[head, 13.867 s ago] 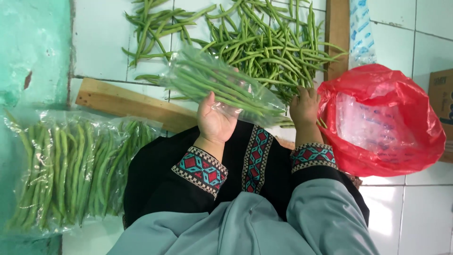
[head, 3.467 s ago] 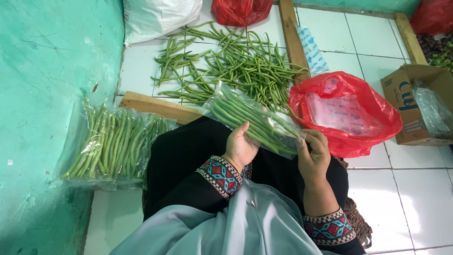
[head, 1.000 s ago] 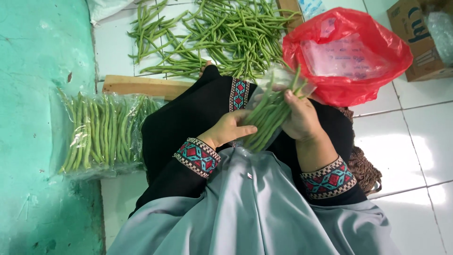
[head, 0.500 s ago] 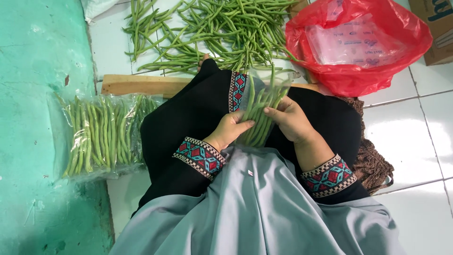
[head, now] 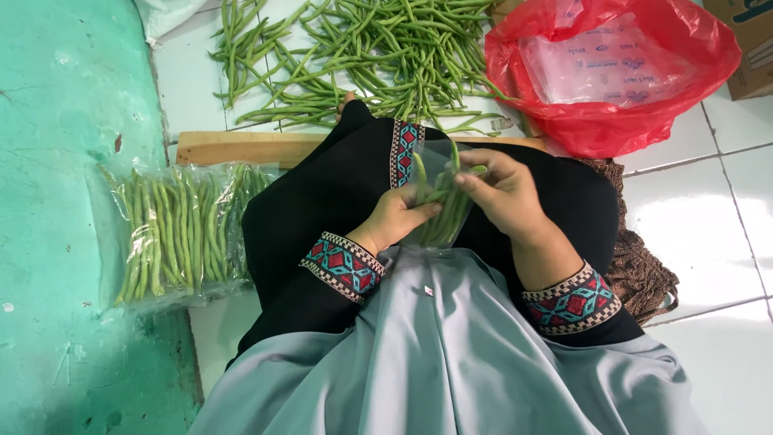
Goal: Packing green beans into small plastic bags by hand
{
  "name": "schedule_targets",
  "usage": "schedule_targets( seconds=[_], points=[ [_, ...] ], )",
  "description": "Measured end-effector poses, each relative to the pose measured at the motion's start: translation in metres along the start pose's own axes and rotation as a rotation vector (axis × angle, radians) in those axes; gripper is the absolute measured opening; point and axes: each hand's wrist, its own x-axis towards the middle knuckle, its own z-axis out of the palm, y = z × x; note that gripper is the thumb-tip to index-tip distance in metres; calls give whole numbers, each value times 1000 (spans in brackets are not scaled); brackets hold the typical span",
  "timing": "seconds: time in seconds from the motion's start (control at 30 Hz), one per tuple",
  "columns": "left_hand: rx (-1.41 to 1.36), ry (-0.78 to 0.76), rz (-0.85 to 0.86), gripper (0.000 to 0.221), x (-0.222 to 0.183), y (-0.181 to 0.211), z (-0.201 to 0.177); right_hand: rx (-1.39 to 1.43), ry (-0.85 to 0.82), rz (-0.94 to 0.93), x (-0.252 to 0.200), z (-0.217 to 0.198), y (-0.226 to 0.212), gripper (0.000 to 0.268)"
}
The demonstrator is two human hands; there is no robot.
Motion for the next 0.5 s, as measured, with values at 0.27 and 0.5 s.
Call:
schedule_targets(
  seconds=[0.27, 0.5],
  points=[
    [-60, 46, 90, 23, 4, 53, 7, -86, -63, -131, 11, -6, -2, 10],
    [-194, 190, 120, 16, 20, 17, -19, -17, -150, 170, 13, 22, 10, 35]
  ],
)
